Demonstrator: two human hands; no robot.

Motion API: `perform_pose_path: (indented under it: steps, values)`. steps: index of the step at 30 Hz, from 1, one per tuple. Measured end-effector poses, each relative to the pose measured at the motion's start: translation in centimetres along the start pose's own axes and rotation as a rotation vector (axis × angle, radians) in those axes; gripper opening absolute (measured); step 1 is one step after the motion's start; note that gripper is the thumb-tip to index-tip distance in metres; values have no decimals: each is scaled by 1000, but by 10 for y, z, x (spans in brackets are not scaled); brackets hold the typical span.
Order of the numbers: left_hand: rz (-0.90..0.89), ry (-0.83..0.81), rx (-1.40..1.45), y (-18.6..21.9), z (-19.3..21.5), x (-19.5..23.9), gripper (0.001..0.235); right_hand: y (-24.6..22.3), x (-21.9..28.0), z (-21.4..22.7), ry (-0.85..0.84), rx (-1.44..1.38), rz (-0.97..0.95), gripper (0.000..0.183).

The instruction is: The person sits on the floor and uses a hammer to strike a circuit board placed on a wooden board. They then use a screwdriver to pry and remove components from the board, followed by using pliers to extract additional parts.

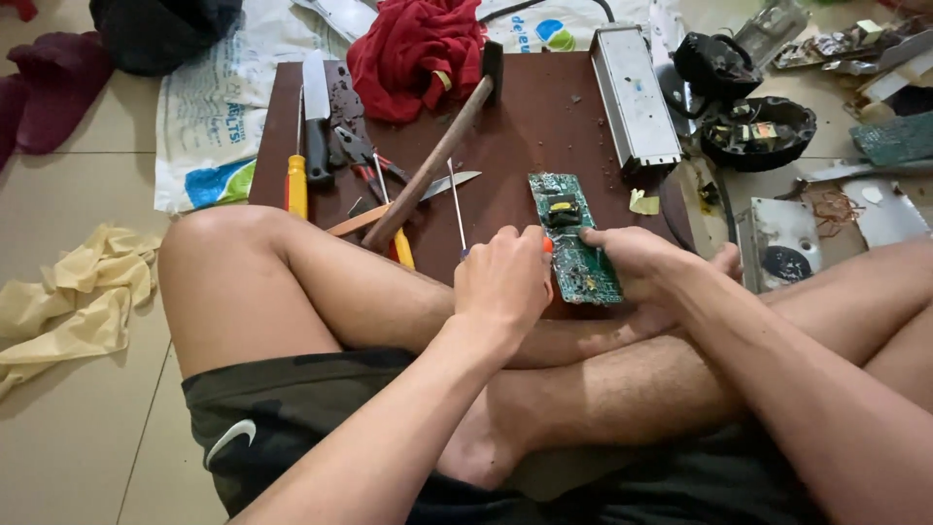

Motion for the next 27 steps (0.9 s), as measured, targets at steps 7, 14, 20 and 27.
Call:
perform_pose_path:
  steps: [7,14,20,27]
  values:
    - [139,-21,37,-2,6,5,24,4,7,-8,-16,9,-91,63]
    - [122,34,61,0,6,3,24,5,9,-1,-15,-35,-107,64]
    - [108,30,6,4,16,-6,23,3,7,-3,9,-12,-100,61]
    - [72,-50,-40,-10,3,-9,24,2,18,-9,6,103,-9,69]
Point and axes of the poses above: each hand's wrist, its own x-axis away from the middle knuckle, its own z-axis out of the back of the hand, y = z × x, the point moved 2 cm from there along -x, towards the middle knuckle, and after that the axes turned 10 degrees about y, right-handed, at the moved point
